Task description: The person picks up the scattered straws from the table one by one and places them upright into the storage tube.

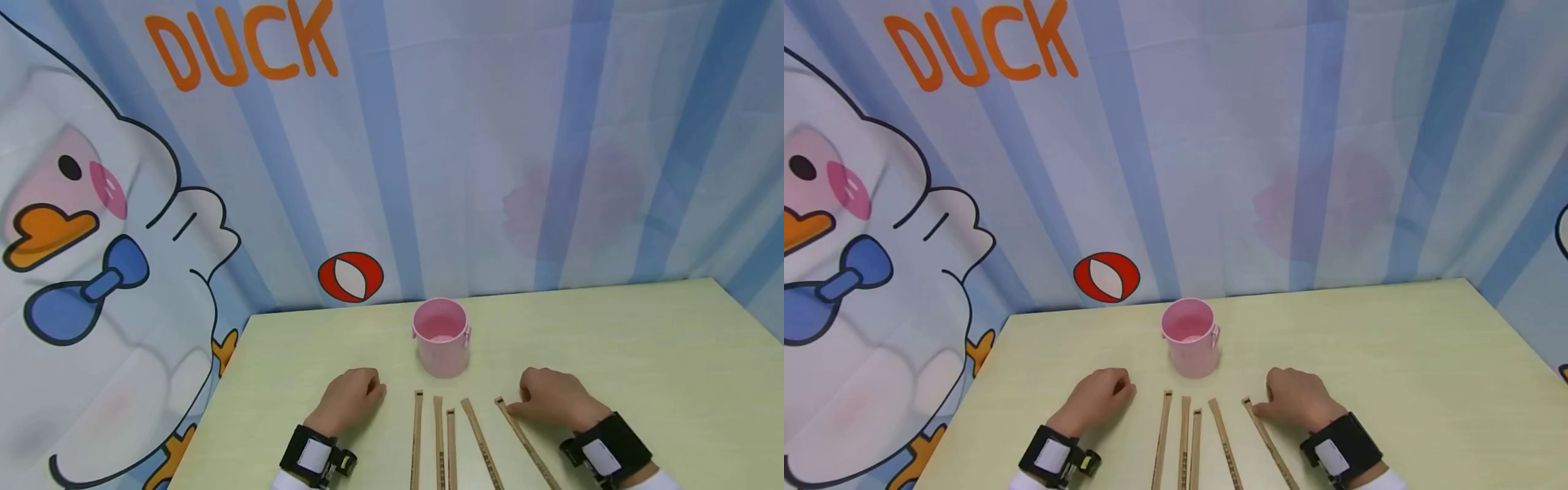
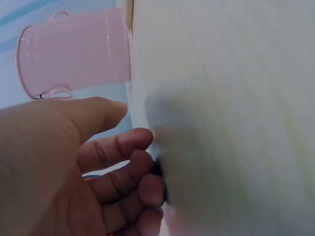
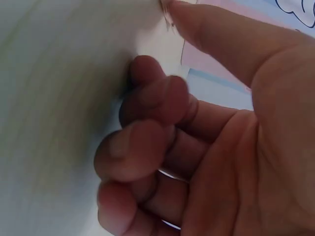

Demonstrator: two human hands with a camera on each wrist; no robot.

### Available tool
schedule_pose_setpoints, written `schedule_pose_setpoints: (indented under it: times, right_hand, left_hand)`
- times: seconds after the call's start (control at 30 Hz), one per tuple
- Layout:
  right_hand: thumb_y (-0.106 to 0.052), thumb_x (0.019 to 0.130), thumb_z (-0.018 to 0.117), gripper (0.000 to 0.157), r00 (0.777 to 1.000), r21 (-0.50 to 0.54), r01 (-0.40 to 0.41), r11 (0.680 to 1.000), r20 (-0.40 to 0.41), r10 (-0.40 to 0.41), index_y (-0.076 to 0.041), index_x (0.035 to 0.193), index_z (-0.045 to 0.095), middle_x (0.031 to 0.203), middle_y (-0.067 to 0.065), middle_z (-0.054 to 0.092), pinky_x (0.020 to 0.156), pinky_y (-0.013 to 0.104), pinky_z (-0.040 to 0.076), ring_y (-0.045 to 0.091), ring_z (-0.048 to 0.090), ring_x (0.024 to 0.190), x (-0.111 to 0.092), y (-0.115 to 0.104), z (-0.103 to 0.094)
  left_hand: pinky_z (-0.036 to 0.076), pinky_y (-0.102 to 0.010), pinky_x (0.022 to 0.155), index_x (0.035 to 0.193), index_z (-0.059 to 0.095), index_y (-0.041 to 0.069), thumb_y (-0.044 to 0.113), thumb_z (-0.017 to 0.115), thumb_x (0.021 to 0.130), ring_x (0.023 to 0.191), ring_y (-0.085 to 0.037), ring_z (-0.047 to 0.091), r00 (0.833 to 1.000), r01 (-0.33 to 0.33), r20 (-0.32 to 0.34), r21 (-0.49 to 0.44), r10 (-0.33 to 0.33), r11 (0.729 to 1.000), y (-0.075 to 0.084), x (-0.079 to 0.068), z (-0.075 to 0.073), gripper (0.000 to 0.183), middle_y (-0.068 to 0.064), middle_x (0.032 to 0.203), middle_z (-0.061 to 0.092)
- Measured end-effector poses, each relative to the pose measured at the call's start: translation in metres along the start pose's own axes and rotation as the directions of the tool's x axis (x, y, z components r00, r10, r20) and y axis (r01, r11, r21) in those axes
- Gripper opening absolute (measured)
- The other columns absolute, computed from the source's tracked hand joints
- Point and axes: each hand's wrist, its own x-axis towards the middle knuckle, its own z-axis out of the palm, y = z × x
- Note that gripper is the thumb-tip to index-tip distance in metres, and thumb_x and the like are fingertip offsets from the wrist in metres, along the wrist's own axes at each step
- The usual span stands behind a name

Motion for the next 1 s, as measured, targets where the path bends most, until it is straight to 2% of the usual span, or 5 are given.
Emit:
schedule_pose_setpoints:
  times: [0.37, 0.67, 0.8, 1.0]
  right_hand:
    - [-0.027, 0.078, 0.077, 0.032, 1.0, -0.004, 0.026, 1.0, -0.005, -0.026, -0.017, 0.062, 0.052, 0.055, -0.006, 0.047, 0.049, 0.029, 0.033, 0.01, 0.042, 0.051, 0.0, -0.003, 0.004]
    - [-0.027, 0.083, 0.072, 0.033, 1.0, 0.021, 0.013, 1.0, 0.007, -0.013, -0.017, 0.057, 0.053, 0.049, -0.007, 0.042, 0.046, 0.027, 0.027, 0.008, 0.038, 0.045, 0.002, -0.012, 0.005]
    - [-0.029, 0.08, 0.075, 0.036, 1.0, 0.029, 0.026, 0.999, 0.008, -0.026, -0.016, 0.056, 0.051, 0.048, -0.008, 0.041, 0.046, 0.027, 0.028, 0.008, 0.038, 0.045, 0.0, -0.016, 0.006]
    - [-0.027, 0.077, 0.079, 0.032, 1.0, 0.019, 0.012, 1.0, 0.018, -0.013, -0.015, 0.061, 0.053, 0.052, -0.005, 0.046, 0.049, 0.028, 0.031, 0.009, 0.041, 0.048, -0.001, -0.022, 0.009]
  left_hand:
    - [0.033, -0.028, 0.052, 0.068, 0.052, 0.016, 0.027, 0.062, 0.093, 0.054, -0.01, 0.041, 0.999, 0.04, 0.018, -0.008, -0.04, 0.999, 0.003, 0.0, -0.001, 0.029, 0.004, 0.057, 0.042]
    - [0.033, -0.027, 0.052, 0.067, 0.051, 0.017, 0.026, 0.062, 0.093, 0.054, -0.01, 0.041, 1.0, 0.031, 0.005, -0.008, -0.031, 0.999, 0.002, 0.0, -0.001, 0.029, 0.004, 0.057, 0.042]
    - [0.033, -0.027, 0.052, 0.067, 0.051, 0.017, 0.027, 0.062, 0.093, 0.054, -0.01, 0.041, 0.999, 0.033, 0.006, -0.01, -0.033, 0.999, 0.003, 0.0, -0.001, 0.03, 0.004, 0.057, 0.042]
    - [0.033, -0.027, 0.052, 0.068, 0.051, 0.017, 0.027, 0.062, 0.093, 0.055, -0.01, 0.042, 0.999, 0.031, 0.004, -0.006, -0.031, 0.999, 0.003, -0.001, -0.001, 0.029, 0.004, 0.058, 0.042]
